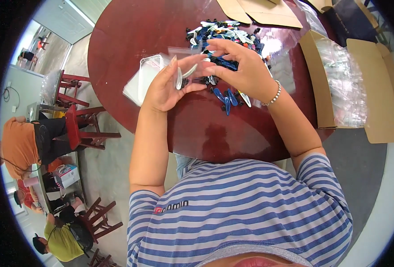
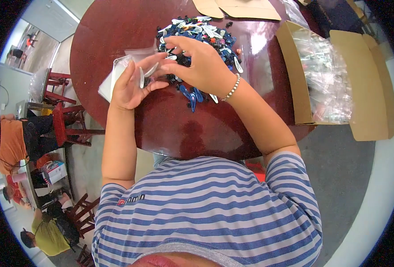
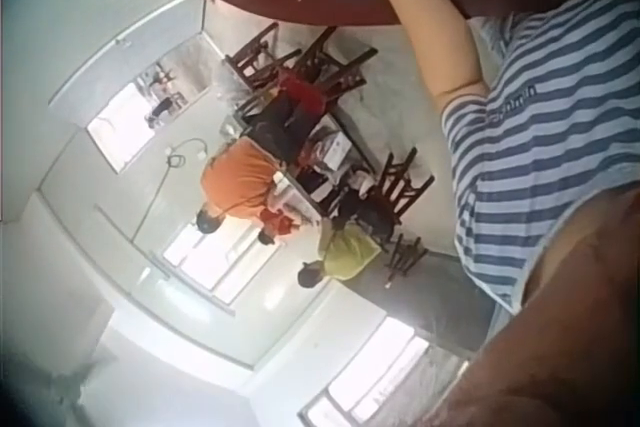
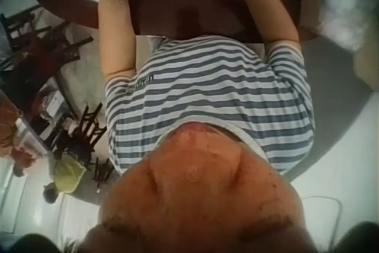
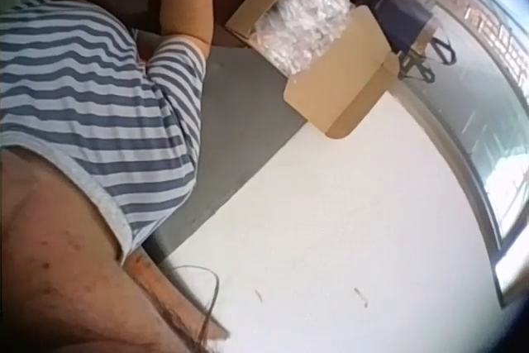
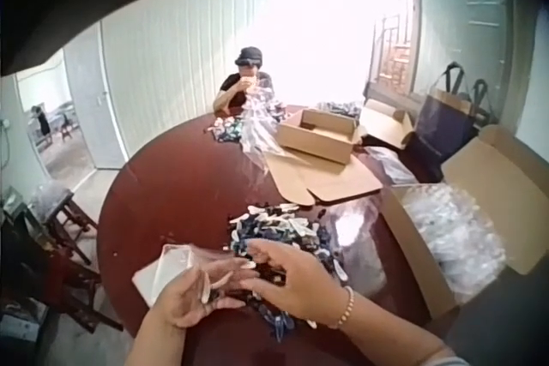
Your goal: The person packages hair clips by hand, picking them up from a pile and placing them into a plastic bag. Once the bag is filled, the person seals it and places it into a cardboard box.
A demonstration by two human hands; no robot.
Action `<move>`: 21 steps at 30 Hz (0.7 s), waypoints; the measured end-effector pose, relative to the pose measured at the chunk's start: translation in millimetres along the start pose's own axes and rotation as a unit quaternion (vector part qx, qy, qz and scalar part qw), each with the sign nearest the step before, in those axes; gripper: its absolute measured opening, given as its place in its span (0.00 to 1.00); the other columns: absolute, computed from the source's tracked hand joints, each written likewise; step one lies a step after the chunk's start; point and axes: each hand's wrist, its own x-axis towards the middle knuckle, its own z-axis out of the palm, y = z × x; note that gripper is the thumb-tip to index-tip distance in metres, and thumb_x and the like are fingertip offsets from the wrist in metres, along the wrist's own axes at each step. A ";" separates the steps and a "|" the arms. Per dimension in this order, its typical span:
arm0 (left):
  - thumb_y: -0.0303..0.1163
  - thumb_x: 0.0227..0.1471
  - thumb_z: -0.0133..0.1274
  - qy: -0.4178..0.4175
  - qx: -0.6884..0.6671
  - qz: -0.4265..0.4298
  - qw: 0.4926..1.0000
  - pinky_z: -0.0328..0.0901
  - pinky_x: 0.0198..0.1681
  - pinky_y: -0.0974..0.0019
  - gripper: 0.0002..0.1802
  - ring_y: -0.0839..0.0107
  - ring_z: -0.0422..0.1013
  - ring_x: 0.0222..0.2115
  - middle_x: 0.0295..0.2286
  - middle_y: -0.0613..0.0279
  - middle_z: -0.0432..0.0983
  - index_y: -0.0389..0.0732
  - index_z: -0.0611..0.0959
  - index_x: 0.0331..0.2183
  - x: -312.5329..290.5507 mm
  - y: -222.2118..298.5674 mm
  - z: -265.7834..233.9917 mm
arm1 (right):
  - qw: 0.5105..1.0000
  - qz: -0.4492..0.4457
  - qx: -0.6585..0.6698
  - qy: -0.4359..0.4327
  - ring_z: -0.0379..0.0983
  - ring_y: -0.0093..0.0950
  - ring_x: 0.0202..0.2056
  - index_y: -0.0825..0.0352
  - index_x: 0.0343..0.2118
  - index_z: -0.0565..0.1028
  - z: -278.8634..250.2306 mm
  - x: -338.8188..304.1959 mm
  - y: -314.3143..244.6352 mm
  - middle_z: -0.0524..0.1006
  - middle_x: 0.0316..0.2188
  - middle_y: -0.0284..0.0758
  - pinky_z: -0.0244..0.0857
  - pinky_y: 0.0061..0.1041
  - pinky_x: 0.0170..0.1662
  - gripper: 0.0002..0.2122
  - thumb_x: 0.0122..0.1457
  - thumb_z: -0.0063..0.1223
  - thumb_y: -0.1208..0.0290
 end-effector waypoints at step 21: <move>0.42 0.60 0.48 0.042 0.115 -0.054 0.991 0.70 0.43 0.70 0.29 0.67 0.73 0.45 0.47 0.49 0.73 0.33 0.68 0.56 2.8 -5.7 1.9 | 0.924 0.100 -0.244 0.278 0.65 0.13 0.23 0.68 0.29 0.80 -152.9 -23.3 -16.6 0.75 0.19 0.24 0.59 0.16 0.27 0.09 0.56 0.60 0.66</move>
